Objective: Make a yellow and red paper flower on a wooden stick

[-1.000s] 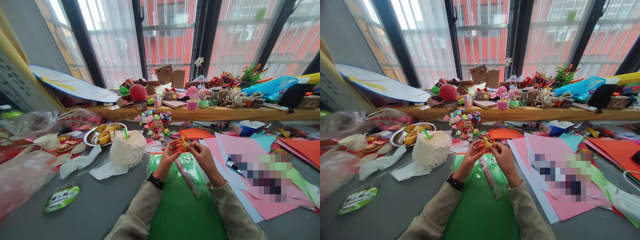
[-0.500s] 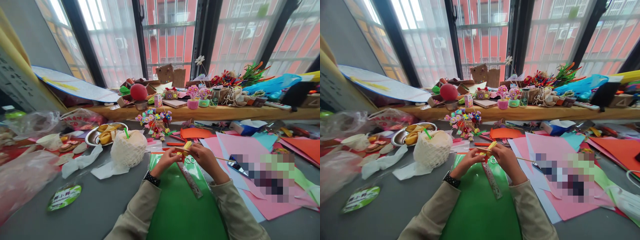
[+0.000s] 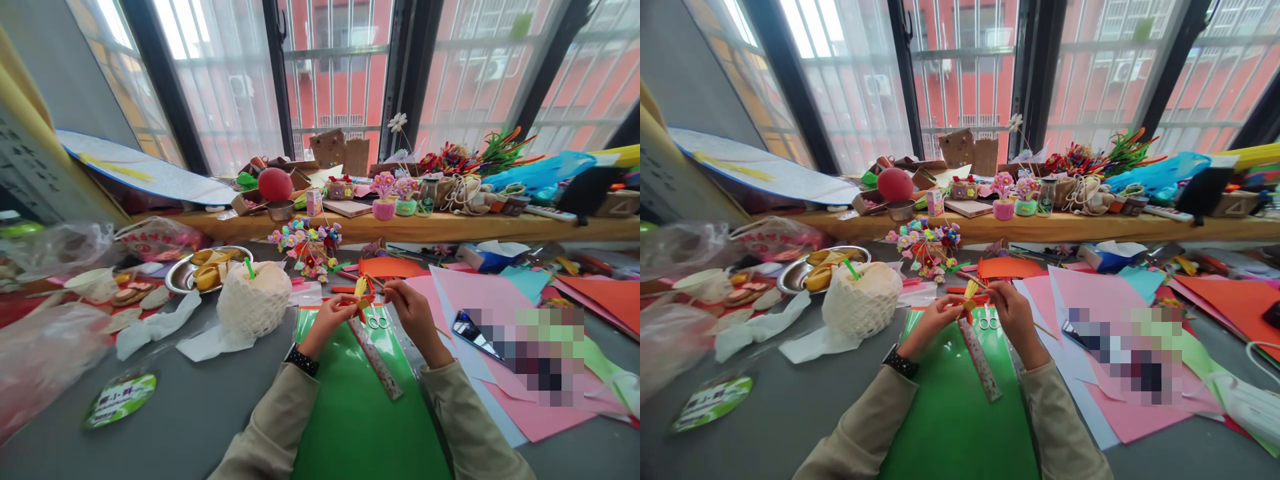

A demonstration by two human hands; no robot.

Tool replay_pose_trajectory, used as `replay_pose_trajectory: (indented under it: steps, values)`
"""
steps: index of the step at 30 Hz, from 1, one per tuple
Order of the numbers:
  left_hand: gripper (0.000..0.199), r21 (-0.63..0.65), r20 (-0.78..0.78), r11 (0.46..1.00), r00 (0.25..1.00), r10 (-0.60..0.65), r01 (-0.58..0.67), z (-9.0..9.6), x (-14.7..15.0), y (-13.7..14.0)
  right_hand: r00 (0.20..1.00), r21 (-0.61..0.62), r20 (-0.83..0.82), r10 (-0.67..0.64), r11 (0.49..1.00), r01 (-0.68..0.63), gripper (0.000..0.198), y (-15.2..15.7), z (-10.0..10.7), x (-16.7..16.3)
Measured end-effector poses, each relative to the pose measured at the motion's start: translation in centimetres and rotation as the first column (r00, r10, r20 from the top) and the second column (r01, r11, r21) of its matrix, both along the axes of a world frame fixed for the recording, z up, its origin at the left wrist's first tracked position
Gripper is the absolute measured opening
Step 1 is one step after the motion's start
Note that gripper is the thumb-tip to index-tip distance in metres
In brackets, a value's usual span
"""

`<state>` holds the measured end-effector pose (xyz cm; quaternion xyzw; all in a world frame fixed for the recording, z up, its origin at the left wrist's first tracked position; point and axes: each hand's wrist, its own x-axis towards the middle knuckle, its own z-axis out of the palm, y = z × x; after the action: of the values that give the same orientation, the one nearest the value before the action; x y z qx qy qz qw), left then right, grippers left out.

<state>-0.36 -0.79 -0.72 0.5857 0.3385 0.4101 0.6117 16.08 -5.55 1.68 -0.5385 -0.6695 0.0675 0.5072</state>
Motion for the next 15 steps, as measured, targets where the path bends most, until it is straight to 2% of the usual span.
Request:
replay_pose_trajectory:
  steps: [4,8,11,15]
  values:
    - [0.027,-0.017,0.048,1.000,0.999,0.004,-0.003,-0.28,0.11,0.14,0.984,-0.043,0.123,0.130,0.991,-0.126,0.022,0.05,-0.09,0.10]
    - [0.025,0.008,0.109,0.999,0.993,-0.041,0.041,-0.12,0.17,0.01,0.980,-0.143,0.106,0.166,0.978,-0.151,0.026,0.24,-0.46,-0.07]
    - [0.021,0.047,0.099,0.993,0.989,-0.113,0.109,0.03,0.16,-0.19,0.974,-0.125,0.147,0.173,0.980,-0.155,0.026,0.36,-0.58,-0.11]
    - [0.022,0.057,0.088,0.990,0.987,-0.136,0.132,0.11,0.15,-0.38,0.970,-0.077,0.184,0.159,0.986,-0.147,0.022,0.45,-0.76,-0.11]
